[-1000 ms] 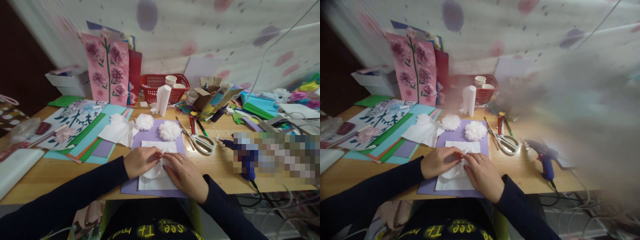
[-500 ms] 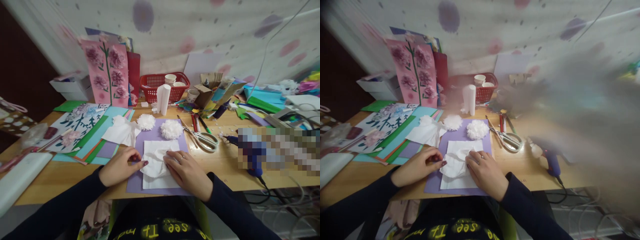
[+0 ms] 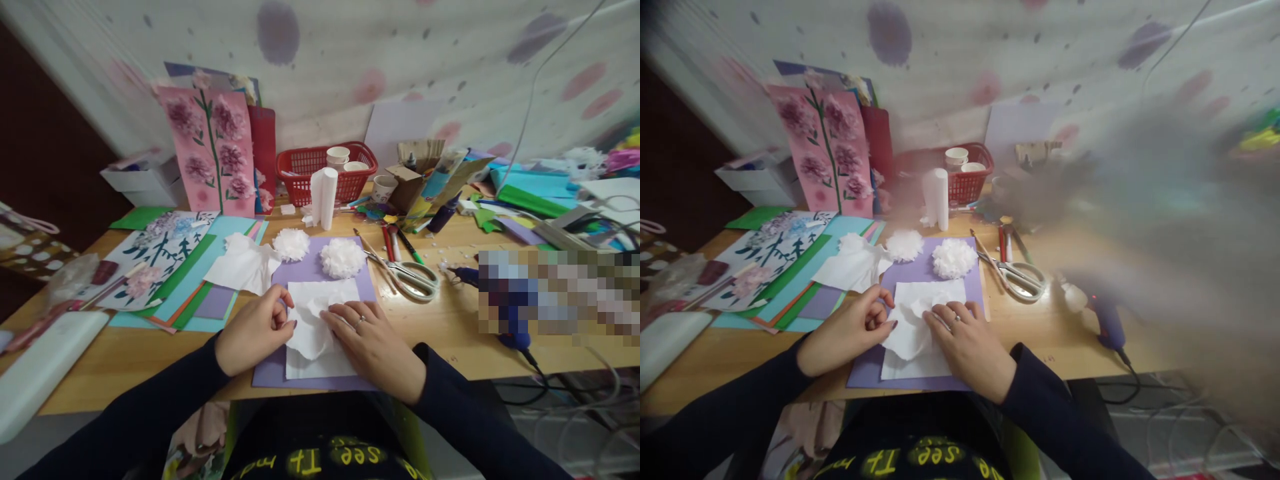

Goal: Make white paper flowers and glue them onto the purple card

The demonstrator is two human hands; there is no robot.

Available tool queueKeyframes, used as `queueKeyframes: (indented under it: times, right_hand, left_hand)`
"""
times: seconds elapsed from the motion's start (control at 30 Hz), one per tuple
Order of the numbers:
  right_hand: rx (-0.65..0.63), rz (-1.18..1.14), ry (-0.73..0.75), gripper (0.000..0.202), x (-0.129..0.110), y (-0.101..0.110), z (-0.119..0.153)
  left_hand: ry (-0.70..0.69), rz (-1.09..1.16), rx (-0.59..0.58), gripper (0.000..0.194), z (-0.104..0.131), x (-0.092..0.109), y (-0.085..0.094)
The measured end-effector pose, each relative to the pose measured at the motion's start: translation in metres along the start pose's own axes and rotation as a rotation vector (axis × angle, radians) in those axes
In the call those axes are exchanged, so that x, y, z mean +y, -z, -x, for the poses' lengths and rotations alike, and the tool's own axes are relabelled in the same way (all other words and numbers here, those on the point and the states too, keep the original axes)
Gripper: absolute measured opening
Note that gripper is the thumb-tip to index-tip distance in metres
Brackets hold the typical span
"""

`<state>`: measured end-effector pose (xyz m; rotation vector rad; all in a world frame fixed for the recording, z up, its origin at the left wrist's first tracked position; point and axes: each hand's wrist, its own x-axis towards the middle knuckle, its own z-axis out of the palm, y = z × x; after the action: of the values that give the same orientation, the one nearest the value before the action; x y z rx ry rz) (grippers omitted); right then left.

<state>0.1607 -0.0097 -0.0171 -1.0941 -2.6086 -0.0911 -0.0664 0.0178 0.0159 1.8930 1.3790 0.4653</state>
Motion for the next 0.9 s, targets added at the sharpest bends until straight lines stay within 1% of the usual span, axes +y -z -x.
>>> queueKeyframes:
  times: [0.07, 0.2, 0.27, 0.37, 0.43, 0.53, 0.63, 0.7, 0.77, 0.9]
  right_hand:
    - [-0.010, 0.001, -0.027, 0.045, 0.000, 0.000, 0.000]
    - [-0.017, -0.041, -0.063, 0.037, 0.001, 0.001, 0.001]
    - [-0.013, -0.054, -0.059, 0.037, 0.001, 0.001, 0.002]
    - [-0.026, -0.082, -0.050, 0.037, 0.001, 0.002, 0.001]
    - [-0.042, -0.099, -0.060, 0.034, 0.001, 0.002, 0.000]
    - [-0.042, -0.121, -0.076, 0.027, 0.001, 0.003, -0.001]
    - [0.003, -0.145, -0.073, 0.025, 0.001, 0.003, 0.000]
    - [0.051, -0.138, -0.071, 0.027, 0.002, 0.003, 0.000]
    - [0.087, -0.119, -0.064, 0.029, 0.002, 0.002, 0.001]
    - [0.112, -0.120, -0.017, 0.027, 0.003, 0.002, 0.002]
  left_hand:
    - [-0.008, 0.062, -0.017, 0.017, -0.002, 0.001, -0.001]
    - [0.019, 0.120, 0.005, 0.018, -0.008, 0.006, -0.002]
    - [0.043, 0.184, 0.006, 0.018, -0.012, 0.011, -0.004]
    - [0.068, 0.300, -0.026, 0.019, -0.020, 0.017, -0.011]
    - [0.056, 0.318, -0.062, 0.015, -0.024, 0.018, -0.018]
    - [-0.001, 0.293, -0.123, 0.012, -0.025, 0.014, -0.026]
    - [-0.045, 0.198, -0.147, 0.019, -0.022, 0.010, -0.027]
    - [-0.084, 0.084, -0.135, 0.023, -0.019, 0.009, -0.026]
    - [-0.152, -0.017, -0.098, 0.023, -0.016, 0.009, -0.025]
    - [-0.307, -0.116, -0.039, 0.022, -0.016, 0.008, -0.024]
